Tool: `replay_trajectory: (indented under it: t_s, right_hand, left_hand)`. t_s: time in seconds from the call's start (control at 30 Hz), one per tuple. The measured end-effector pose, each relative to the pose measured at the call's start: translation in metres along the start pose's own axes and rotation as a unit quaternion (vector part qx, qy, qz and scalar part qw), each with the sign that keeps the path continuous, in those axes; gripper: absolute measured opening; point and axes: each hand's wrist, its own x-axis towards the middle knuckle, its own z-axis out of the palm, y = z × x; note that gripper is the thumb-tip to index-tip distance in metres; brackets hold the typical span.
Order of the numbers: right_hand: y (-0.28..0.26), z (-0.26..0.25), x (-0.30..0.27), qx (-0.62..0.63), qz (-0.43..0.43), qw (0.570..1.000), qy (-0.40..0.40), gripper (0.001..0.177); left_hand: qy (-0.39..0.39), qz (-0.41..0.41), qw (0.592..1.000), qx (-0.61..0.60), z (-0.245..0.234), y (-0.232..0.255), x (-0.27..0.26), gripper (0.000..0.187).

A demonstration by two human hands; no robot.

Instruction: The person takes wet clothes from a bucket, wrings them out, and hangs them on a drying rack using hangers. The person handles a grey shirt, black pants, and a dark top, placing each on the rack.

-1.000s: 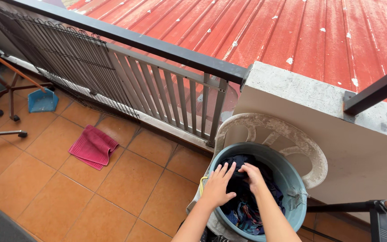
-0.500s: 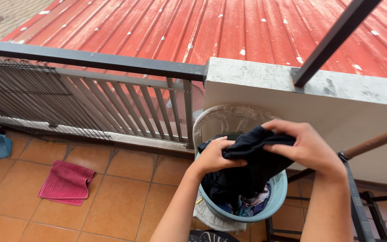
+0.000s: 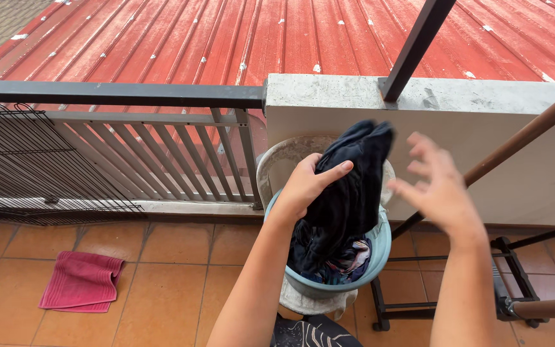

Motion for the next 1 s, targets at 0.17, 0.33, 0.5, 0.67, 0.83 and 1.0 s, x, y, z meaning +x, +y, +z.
replay_trajectory:
  t_s: [0.17, 0.33, 0.5, 0.67, 0.83, 1.0]
  right_hand:
    - [0.052, 0.113, -0.052, 0.156, 0.159, 0.954, -0.201, 0.066]
    - [0.055, 0.095, -0.032, 0.356, -0.021, 0.933, -0.046, 0.056]
    - [-0.019, 0.014, -0.008, 0.046, -0.181, 0.980, 0.062, 0.036]
    - [-0.078, -0.026, 0.004, 0.205, -0.204, 0.938, 0.191, 0.028]
    - [-0.093, -0.031, -0.013, 0.127, -0.163, 0.978, -0.006, 0.078]
    - [-0.066, 0.024, -0.022, 0.101, -0.272, 0.953, -0.083, 0.077]
  left_hand:
    - [-0.108, 0.065, 0.987, -0.101, 0.007, -0.021, -0.006, 0.069]
    - [-0.005, 0.096, 0.995, -0.016, -0.018, -0.003, -0.017, 0.118]
    - [-0.044, 0.146, 0.978, 0.145, -0.036, 0.029, -0.040, 0.125]
    - [-0.139, 0.216, 0.954, -0.153, -0.020, 0.057, -0.056, 0.114]
    - [-0.096, 0.242, 0.953, -0.153, -0.007, 0.057, -0.044, 0.102]
    - [-0.107, 0.222, 0.966, 0.078, -0.020, 0.037, -0.031, 0.080]
